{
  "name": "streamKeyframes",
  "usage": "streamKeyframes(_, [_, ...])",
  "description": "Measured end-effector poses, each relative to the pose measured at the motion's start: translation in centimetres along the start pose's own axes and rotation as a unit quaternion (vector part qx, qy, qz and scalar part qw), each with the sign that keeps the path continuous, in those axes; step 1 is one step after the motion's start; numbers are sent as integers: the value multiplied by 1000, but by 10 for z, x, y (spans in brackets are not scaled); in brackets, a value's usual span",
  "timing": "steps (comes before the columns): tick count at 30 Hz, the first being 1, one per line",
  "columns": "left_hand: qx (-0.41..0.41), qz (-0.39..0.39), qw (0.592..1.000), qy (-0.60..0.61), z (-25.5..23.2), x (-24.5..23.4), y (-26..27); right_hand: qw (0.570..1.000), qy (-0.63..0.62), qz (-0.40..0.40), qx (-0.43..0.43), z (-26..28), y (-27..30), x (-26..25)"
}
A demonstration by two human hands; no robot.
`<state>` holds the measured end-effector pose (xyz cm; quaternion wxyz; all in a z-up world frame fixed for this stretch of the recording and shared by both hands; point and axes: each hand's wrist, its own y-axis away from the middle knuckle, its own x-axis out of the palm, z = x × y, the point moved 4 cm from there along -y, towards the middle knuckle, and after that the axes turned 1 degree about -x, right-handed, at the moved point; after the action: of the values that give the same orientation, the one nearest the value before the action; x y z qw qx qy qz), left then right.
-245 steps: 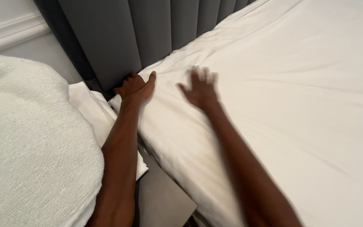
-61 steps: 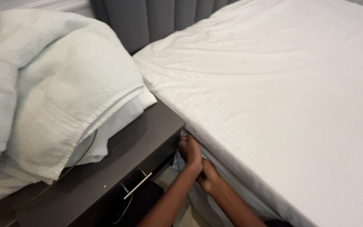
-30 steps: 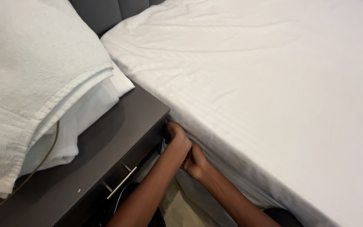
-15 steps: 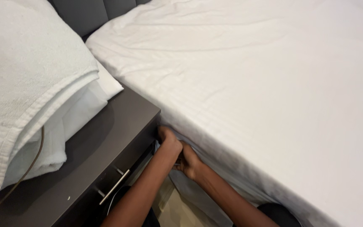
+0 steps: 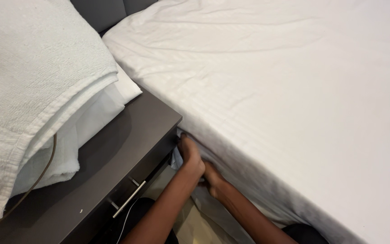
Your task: The person spreads a white fitted sheet over a mattress, smoothing the surface and tucking the edges under the mattress at each corner. The person works around the bed, adjusting the sheet to fit snugly and ensuring the surface is flat.
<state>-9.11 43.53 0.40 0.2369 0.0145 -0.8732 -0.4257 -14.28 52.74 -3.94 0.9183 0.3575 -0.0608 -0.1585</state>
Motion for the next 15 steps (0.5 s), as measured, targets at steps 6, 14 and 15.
streamKeyframes(6, [-75,4,996,43,15,-4,-36,995,-69,-30,66,0,13,9])
streamKeyframes(14, [-72,21,996,39,8,2,-27,994,87,-31,-53,60,60,7])
streamKeyframes(15, [-78,26,996,40,4,2,-22,991,89,-53,-82,66,66,4])
